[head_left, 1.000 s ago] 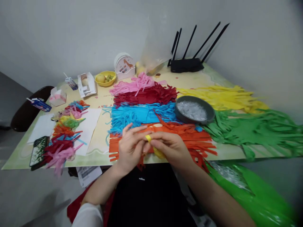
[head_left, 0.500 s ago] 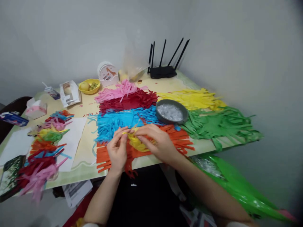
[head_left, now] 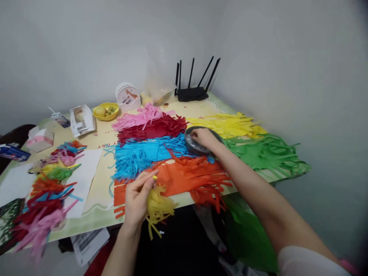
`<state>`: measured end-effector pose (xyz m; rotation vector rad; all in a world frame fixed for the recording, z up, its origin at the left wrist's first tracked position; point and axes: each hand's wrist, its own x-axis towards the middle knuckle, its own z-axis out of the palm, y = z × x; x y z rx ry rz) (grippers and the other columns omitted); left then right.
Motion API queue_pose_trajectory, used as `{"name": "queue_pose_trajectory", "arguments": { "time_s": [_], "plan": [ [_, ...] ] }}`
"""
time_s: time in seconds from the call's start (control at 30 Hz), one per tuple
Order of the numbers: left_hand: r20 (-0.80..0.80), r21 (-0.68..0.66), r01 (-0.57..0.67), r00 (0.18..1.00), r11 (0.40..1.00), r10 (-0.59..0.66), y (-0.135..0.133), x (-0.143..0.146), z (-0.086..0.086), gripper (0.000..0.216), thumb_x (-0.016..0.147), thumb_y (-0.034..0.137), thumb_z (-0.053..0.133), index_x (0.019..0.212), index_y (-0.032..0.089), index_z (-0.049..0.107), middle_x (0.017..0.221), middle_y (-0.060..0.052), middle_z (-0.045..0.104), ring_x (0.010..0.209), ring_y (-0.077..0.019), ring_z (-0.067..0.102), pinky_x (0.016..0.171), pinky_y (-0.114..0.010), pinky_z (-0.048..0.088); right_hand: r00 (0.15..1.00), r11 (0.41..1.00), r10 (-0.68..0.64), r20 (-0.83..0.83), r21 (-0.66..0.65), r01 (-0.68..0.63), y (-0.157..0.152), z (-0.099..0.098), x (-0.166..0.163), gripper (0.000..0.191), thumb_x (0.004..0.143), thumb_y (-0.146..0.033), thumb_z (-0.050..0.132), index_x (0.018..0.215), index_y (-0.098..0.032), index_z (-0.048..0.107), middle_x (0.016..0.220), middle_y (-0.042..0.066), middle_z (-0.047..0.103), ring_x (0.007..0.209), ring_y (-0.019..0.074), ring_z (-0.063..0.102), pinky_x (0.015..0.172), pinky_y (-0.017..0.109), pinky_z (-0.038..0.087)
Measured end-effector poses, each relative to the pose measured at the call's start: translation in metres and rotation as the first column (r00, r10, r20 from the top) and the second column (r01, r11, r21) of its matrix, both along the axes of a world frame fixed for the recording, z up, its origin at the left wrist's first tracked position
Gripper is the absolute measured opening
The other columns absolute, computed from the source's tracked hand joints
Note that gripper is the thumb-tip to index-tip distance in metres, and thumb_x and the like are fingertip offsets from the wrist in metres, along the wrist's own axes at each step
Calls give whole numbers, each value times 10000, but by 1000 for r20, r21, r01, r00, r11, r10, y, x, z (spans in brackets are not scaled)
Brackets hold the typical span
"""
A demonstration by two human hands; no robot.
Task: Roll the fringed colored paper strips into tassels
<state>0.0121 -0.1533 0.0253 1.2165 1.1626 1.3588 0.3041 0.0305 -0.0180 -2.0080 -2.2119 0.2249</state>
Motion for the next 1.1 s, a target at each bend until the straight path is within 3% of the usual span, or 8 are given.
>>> {"name": "queue_pose_trajectory", "arguments": {
  "time_s": [0.3,0.8,1.1],
  "plan": [
    [174,-175,-55,981,983,86,5,11,-3,184,692,323,805,766,164,748,661,-10,693,632,-114,616,634,-213,484,990,996,58,125,-73,-49,7,-9,5,265,877,-207,546,1029,-102,737,1035,181,742,921,248,683,820,283,461],
    [216,-144,-16,975,990,47,4,5,-11,191,721,315,793,766,155,699,671,4,677,657,-98,611,673,-196,472,962,967,190,195,-204,-150,15,-11,2,209,823,-197,614,941,-122,769,926,150,759,830,240,685,707,267,434],
    [217,-146,-51,973,988,82,7,-1,-18,203,712,331,803,776,163,709,684,-2,686,665,-99,612,665,-188,467,973,982,164,162,-120,-146,5,5,29,277,853,-190,534,969,-188,785,1017,76,773,858,207,695,707,244,455]
  ]
}}
